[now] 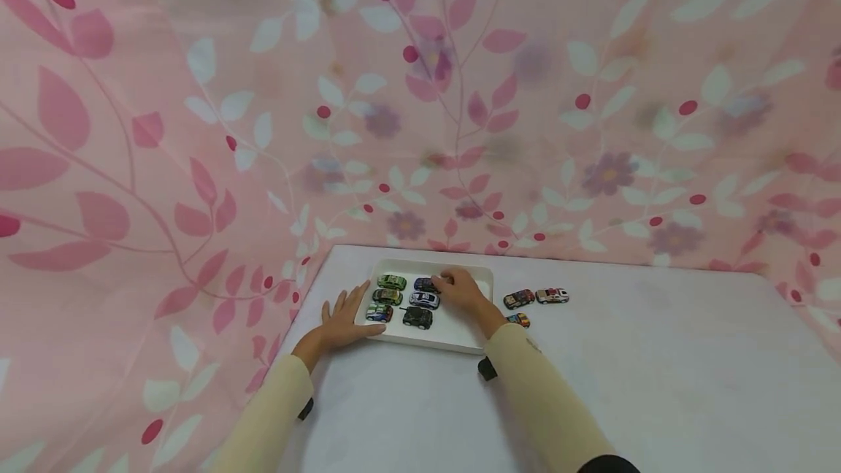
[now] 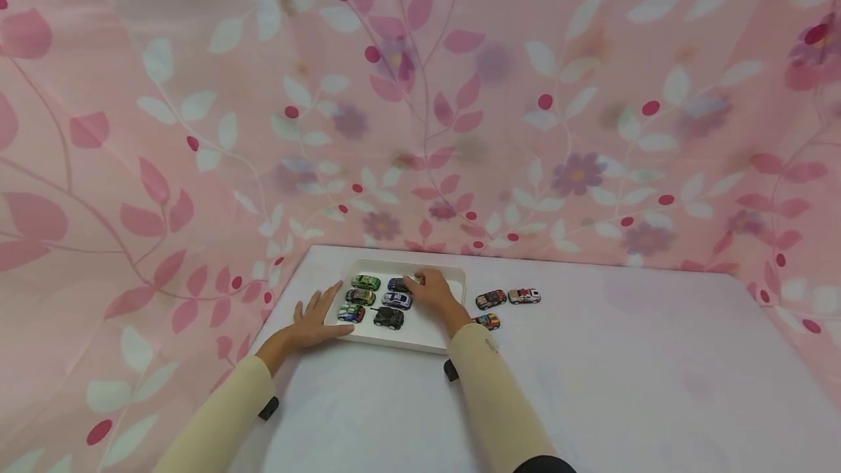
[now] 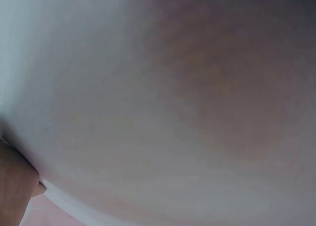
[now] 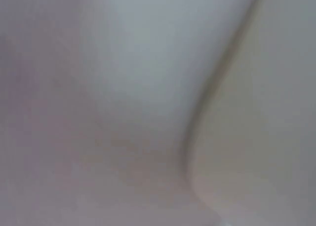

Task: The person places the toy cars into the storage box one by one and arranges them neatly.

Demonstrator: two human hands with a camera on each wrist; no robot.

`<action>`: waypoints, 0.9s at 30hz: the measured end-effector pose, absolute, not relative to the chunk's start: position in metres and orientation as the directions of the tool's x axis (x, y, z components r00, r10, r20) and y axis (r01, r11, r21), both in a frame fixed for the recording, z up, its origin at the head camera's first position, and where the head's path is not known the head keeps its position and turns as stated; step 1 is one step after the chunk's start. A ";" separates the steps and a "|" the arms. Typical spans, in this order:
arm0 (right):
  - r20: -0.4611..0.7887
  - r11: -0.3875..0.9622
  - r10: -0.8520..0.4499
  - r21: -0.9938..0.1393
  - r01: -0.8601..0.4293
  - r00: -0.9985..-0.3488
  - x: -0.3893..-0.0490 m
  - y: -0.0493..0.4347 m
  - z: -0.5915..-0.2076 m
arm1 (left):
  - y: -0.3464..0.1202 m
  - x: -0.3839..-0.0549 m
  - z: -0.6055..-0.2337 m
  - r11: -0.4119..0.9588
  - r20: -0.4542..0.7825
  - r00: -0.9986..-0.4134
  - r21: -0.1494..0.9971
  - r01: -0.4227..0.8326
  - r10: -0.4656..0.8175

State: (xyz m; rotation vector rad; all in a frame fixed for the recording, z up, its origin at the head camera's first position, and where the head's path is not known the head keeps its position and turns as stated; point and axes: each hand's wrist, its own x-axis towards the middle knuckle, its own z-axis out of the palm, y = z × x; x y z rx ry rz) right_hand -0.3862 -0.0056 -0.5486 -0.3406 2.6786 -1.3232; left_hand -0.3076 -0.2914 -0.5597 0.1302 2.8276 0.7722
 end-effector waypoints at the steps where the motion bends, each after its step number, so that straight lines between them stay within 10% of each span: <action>1: -0.017 0.609 -0.276 -0.777 -0.161 -0.961 -0.385 -0.005 -0.546 | -0.292 -0.307 -0.560 0.861 -0.180 -0.974 0.507 0.028 0.138; 12: 0.110 0.818 -0.397 -0.409 -0.405 -0.911 -0.391 0.040 -0.510 | -0.296 -0.313 -0.555 0.856 -0.199 -0.969 0.517 0.020 0.143; 27: 0.066 0.924 -0.266 -0.268 -0.274 -0.962 -0.404 0.161 -0.517 | -0.302 -0.316 -0.557 0.875 -0.212 -0.970 0.484 0.002 0.119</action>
